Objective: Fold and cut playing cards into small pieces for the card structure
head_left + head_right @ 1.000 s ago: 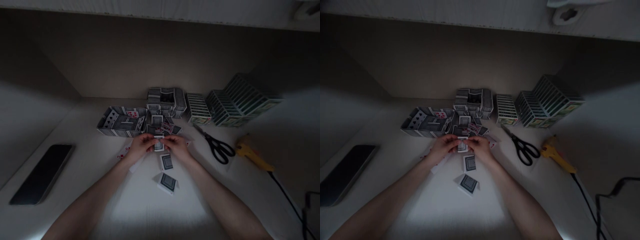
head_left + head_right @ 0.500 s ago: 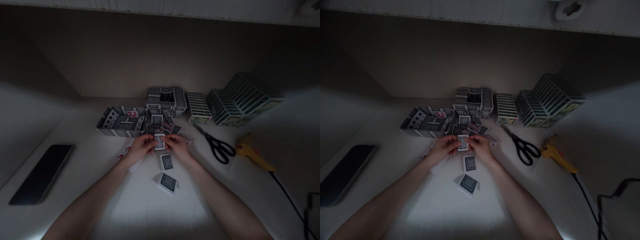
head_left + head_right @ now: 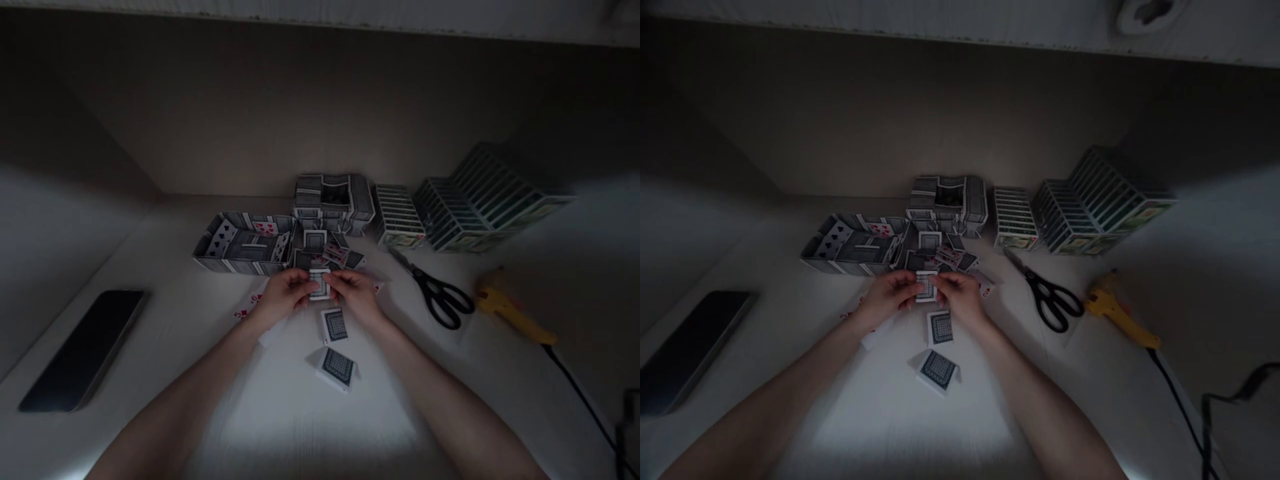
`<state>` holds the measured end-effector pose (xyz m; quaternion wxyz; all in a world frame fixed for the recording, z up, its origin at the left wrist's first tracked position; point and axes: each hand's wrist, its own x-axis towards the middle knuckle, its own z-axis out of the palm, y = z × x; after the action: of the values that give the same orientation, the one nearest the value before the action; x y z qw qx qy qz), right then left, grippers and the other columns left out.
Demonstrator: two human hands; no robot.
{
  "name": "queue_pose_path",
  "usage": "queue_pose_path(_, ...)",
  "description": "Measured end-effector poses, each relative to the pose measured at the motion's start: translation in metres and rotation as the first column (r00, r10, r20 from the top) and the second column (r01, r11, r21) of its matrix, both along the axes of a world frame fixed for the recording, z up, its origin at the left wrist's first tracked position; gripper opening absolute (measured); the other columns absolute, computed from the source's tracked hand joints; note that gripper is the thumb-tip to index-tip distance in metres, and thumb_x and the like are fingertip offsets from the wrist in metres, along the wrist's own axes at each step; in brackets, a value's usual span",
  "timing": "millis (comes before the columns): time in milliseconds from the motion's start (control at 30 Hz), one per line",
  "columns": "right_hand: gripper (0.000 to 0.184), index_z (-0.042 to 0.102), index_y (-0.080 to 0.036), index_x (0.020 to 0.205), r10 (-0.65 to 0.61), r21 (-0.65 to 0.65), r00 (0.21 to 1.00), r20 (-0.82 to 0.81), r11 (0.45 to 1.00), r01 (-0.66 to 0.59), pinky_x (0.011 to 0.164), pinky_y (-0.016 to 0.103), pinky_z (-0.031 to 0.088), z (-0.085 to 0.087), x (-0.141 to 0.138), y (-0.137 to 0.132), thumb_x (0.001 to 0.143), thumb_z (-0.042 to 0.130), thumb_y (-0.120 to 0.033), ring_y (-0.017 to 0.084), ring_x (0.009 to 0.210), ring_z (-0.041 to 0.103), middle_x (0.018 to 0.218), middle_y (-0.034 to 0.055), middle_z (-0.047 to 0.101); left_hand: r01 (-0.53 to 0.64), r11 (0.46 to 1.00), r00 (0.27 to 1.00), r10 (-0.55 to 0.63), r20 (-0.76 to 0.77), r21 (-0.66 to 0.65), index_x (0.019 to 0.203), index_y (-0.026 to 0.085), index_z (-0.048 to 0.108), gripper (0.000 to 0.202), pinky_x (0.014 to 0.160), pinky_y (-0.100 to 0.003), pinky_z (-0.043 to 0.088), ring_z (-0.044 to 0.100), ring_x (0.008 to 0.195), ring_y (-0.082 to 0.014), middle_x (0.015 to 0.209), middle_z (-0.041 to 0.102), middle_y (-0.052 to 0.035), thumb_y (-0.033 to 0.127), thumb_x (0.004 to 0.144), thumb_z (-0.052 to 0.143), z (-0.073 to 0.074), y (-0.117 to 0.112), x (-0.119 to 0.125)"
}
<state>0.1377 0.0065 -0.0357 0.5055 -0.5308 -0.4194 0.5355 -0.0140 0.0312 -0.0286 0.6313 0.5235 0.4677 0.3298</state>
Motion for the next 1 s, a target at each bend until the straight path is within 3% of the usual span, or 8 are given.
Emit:
queue_pose_path(500,0.033,0.057,-0.017,0.054,0.016,-0.003,1.000,0.006,1.000,-0.016,0.041,0.023,0.032,0.0016,-0.0004,0.0002,0.061,0.066,-0.047,0.008,0.039,0.039,0.043,-0.0045,0.047,0.003,1.000,1.000,-0.003,-0.008,-0.004,0.070,0.015,0.051,0.037,0.037,-0.017,0.027,0.039,0.038,-0.0048,0.046,0.048,0.0070,0.044,0.058,0.069,-0.0005,0.0002,-0.0002)
queue_pose_path(1000,0.032,0.058,-0.017,0.056,0.033,-0.019,0.999,0.020,0.999,-0.033,0.040,0.023,0.024,-0.0020,0.0024,0.0007,0.062,0.066,-0.048,0.008,0.039,0.033,0.042,-0.0058,0.042,-0.011,1.000,1.000,0.010,-0.026,-0.020,0.070,0.015,0.052,0.037,0.039,-0.017,0.027,0.039,0.039,-0.0051,0.047,0.048,0.0068,0.044,0.057,0.070,0.0021,-0.0010,0.0007)
